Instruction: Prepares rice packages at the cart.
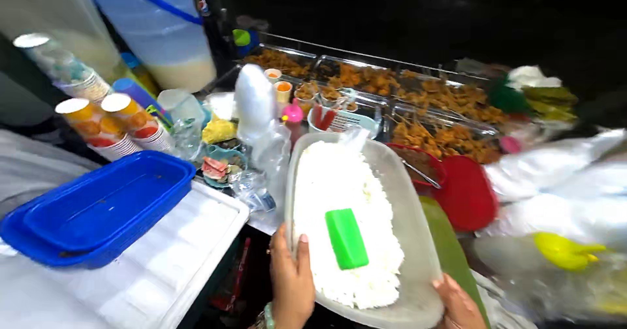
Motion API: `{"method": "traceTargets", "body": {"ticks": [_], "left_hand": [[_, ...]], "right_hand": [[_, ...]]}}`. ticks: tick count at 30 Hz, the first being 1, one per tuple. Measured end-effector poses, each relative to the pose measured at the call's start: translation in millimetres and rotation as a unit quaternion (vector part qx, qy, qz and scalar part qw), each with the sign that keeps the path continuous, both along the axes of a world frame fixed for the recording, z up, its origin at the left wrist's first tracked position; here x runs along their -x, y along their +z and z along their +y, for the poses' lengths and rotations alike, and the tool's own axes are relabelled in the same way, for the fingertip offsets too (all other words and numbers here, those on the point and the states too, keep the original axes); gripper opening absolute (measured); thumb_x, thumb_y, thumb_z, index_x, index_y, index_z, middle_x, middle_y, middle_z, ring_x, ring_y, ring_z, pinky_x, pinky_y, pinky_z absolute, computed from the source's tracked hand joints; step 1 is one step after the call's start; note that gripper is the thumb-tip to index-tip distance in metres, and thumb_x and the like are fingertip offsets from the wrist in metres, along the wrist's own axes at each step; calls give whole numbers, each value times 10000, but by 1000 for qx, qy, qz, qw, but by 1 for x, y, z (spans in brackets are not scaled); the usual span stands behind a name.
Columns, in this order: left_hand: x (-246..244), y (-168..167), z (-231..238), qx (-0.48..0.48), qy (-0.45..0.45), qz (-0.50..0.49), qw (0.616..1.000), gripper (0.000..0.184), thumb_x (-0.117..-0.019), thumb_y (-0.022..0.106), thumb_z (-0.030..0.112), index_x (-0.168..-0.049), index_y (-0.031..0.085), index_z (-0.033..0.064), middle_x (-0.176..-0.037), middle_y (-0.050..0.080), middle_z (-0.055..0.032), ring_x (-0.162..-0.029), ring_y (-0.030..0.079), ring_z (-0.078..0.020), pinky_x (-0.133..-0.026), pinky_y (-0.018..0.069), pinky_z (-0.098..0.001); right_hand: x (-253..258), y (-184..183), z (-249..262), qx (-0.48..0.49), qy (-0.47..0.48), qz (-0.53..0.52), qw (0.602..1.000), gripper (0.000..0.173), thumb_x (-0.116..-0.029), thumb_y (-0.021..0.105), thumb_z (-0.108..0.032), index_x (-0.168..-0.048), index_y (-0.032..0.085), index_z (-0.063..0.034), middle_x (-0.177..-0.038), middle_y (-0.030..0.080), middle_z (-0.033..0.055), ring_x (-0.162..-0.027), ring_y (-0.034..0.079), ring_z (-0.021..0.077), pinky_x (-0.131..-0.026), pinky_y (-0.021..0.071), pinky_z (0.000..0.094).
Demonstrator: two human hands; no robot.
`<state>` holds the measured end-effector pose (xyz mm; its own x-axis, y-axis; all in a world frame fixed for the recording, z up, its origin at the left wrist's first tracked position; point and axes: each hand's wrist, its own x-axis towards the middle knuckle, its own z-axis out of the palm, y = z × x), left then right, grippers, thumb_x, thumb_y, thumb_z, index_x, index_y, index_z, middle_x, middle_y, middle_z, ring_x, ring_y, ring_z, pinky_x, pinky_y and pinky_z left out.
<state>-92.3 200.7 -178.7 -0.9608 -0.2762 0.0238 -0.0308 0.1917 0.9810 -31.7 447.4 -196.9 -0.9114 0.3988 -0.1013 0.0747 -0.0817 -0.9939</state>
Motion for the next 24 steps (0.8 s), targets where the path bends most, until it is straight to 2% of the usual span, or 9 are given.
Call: {"method": "traceTargets", "body": {"ticks": [7,12,14,16,17,18,20,22,24], "left_hand": [[21,-5,-8,-28,-42,2,999,497,-1018,551,309,-1317,527,-87,-1205,603,-228,-1132,604,-247,-994,501,-373],[59,6,-38,60,-68,19,996,536,-1038,504,389,-1344,569,-47,-1410,534,-264,-1342,497,-361,-1122,399,-511],[89,11,-46,150,-23,65,986,485,-1021,537,414,-1345,641,69,-1530,428,-263,-1423,389,-441,-1139,326,-619],[123,18,-52,237,-51,47,969,462,-985,607,502,-1358,672,238,-1678,142,-252,-1525,84,-525,-1167,148,-728],[140,23,-54,265,-81,21,961,495,-967,638,521,-1377,664,246,-1694,80,-242,-1526,0,-546,-1159,69,-759],[153,31,-58,275,-108,-3,955,552,-968,654,501,-1410,632,172,-1687,138,-243,-1525,37,-548,-1152,63,-770],[175,55,-72,224,-105,9,969,618,-977,685,370,-1413,542,-45,-1545,417,-286,-1452,353,-475,-1162,259,-686],[179,84,-87,128,-31,84,988,556,-964,710,274,-1346,542,-93,-1333,587,-286,-1241,586,-367,-1072,459,-531],[172,107,-106,69,56,169,982,514,-922,751,240,-1289,570,-72,-1177,667,-211,-1067,671,-223,-954,551,-401]], "right_hand": [[0,1,0,-2,9,43,999,373,-1031,317,20,-1015,628,-187,-856,750,-182,-811,703,-61,-781,594,167],[0,-1,-6,8,2,62,998,384,-1035,298,4,-1042,638,-173,-878,763,-161,-834,716,-40,-802,602,179],[1,-3,-8,16,-8,64,998,385,-1035,282,0,-1055,629,-163,-875,763,-157,-826,718,-38,-793,606,181],[2,-4,-11,19,-22,67,997,386,-1032,268,-1,-1059,627,-139,-871,760,-146,-818,718,-31,-784,608,185],[2,-5,-11,21,-26,68,997,382,-1028,274,-4,-1059,633,-133,-871,759,-144,-816,717,-30,-781,607,184],[1,-5,-12,24,-25,65,997,369,-1029,284,-10,-1061,632,-130,-870,760,-140,-813,719,-26,-775,610,186],[2,-5,-8,24,-14,59,998,345,-1032,305,-22,-1067,633,-124,-869,763,-134,-807,724,-19,-766,614,191],[2,-9,-4,20,-2,59,998,325,-1028,333,-37,-1062,641,-135,-874,760,-135,-807,719,-17,-768,611,193],[2,-13,-2,22,7,72,997,328,-1032,361,-50,-1027,668,-165,-875,761,-135,-803,715,-17,-765,607,193]]}}
